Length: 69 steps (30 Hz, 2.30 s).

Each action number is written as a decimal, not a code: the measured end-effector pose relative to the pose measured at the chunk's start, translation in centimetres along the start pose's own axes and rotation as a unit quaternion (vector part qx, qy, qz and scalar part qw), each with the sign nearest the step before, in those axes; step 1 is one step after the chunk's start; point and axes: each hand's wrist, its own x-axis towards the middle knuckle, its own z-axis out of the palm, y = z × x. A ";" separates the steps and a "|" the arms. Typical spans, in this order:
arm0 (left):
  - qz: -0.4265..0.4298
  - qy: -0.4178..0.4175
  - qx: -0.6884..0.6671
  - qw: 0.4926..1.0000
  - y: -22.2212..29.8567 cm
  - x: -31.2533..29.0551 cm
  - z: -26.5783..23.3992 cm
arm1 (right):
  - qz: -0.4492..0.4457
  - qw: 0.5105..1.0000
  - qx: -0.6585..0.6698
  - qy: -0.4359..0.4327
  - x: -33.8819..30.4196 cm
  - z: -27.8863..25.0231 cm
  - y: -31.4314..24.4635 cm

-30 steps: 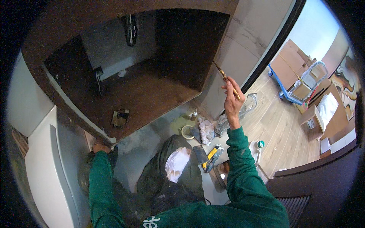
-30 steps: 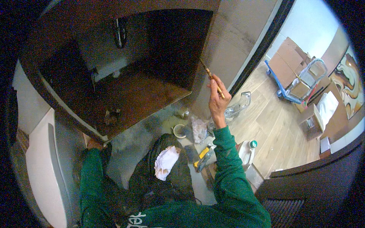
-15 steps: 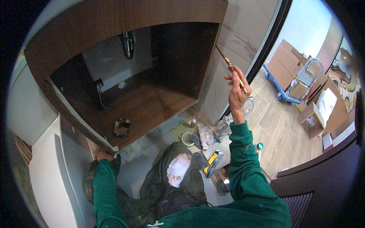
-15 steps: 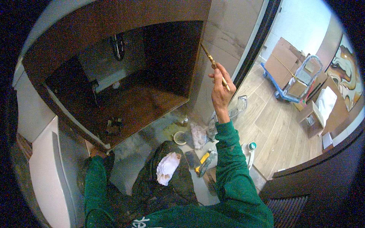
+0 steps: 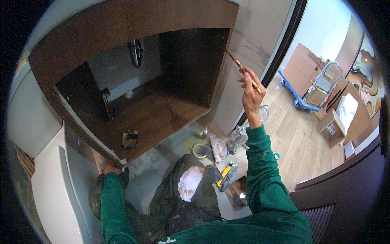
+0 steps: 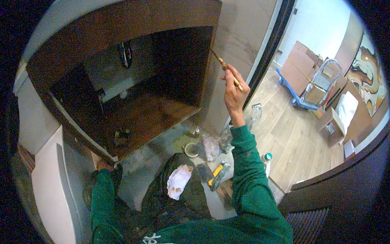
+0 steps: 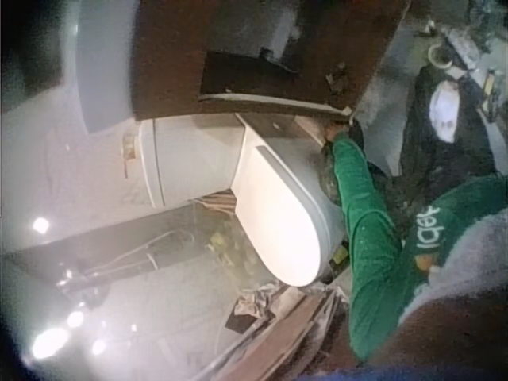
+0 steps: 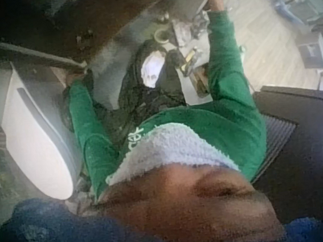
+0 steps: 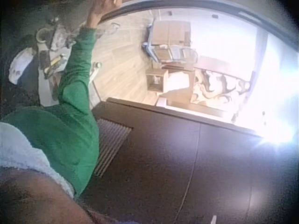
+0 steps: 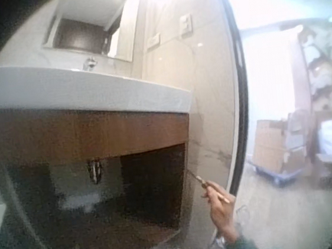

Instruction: The person applies a finish to the edges of a bathroom vanity cabinet using a small brush and wipes the surface with a cloth. They then apply masking tape along the top edge of the cabinet.

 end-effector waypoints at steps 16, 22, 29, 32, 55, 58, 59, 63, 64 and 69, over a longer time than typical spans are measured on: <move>0.024 0.036 0.059 0.997 -0.4 1.0 2.4 | -0.049 0.998 0.013 0.022 4.3 1.5 -2.2; 0.008 -0.010 -0.006 1.000 -0.6 1.0 1.4 | -0.053 0.998 0.004 0.024 4.1 1.5 -2.2; 0.044 0.146 0.078 0.985 0.7 -5.8 -0.5 | 0.005 0.998 0.040 0.038 -2.5 -1.4 -4.5; 0.055 0.232 0.054 0.970 2.7 -11.9 -2.5 | 0.098 0.993 0.068 0.004 -12.7 -3.4 -6.6; 0.332 -0.056 -0.408 0.849 12.3 -26.2 -19.3 | 0.348 0.845 -0.283 -0.290 -34.2 -5.9 -1.3; 0.308 -0.084 -0.386 0.866 12.0 -24.8 -19.0 | 0.295 0.810 -0.367 -0.350 -35.2 -3.7 0.4; 0.295 -0.098 -0.365 0.878 11.9 -24.1 -18.7 | 0.302 0.818 -0.344 -0.348 -35.1 -3.5 1.0; 0.355 -0.041 -0.316 0.879 11.7 -22.5 -16.7 | 0.340 0.862 -0.188 -0.326 -33.8 -4.0 1.4; 0.382 -0.041 -0.341 0.858 12.1 -22.6 -16.0 | 0.376 0.862 -0.120 -0.318 -33.3 -4.2 0.8; 0.323 -0.179 -0.470 0.802 16.0 -25.6 -12.4 | 0.483 0.831 0.048 -0.272 -30.1 -1.7 -3.0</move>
